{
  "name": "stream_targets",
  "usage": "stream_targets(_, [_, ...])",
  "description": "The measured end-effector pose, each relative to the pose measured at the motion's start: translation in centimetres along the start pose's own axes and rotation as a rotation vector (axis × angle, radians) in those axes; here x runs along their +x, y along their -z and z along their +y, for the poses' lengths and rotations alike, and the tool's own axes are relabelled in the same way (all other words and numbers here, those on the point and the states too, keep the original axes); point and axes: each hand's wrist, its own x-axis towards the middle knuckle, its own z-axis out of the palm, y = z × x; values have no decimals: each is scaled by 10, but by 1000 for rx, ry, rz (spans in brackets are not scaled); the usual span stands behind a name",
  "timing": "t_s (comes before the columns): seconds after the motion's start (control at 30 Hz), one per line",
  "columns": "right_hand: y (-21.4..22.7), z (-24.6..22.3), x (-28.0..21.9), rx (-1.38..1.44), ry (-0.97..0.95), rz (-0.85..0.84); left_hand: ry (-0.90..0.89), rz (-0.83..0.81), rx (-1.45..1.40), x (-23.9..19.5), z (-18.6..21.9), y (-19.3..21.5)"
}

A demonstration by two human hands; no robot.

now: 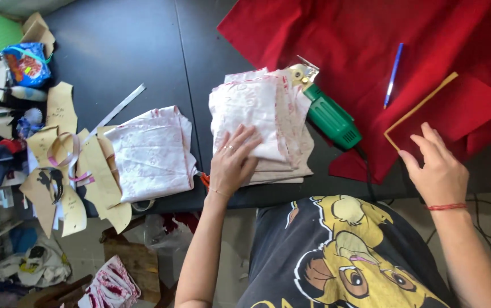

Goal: Sorting and stacking fabric cutouts and paper patterns on a work table

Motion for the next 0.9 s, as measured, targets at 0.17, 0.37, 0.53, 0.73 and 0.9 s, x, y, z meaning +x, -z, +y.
stream_targets(0.17, [-2,0,2,-78,11,-49,364,176,-158,34,-31,16])
stream_targets(0.37, [-5,-1,0,-53,29,-24,257,399,-154,126,-8,79])
stream_targets(0.53, [-3,-9,3,-93,-7,-25,190,511,-67,185,-21,34])
stream_targets(0.73, [-1,-9,7,-35,-17,-26,328,-143,-162,201,22,-51])
stream_targets(0.9, [1,-9,9,-4,-24,-20,-24,-262,-45,104,47,-6])
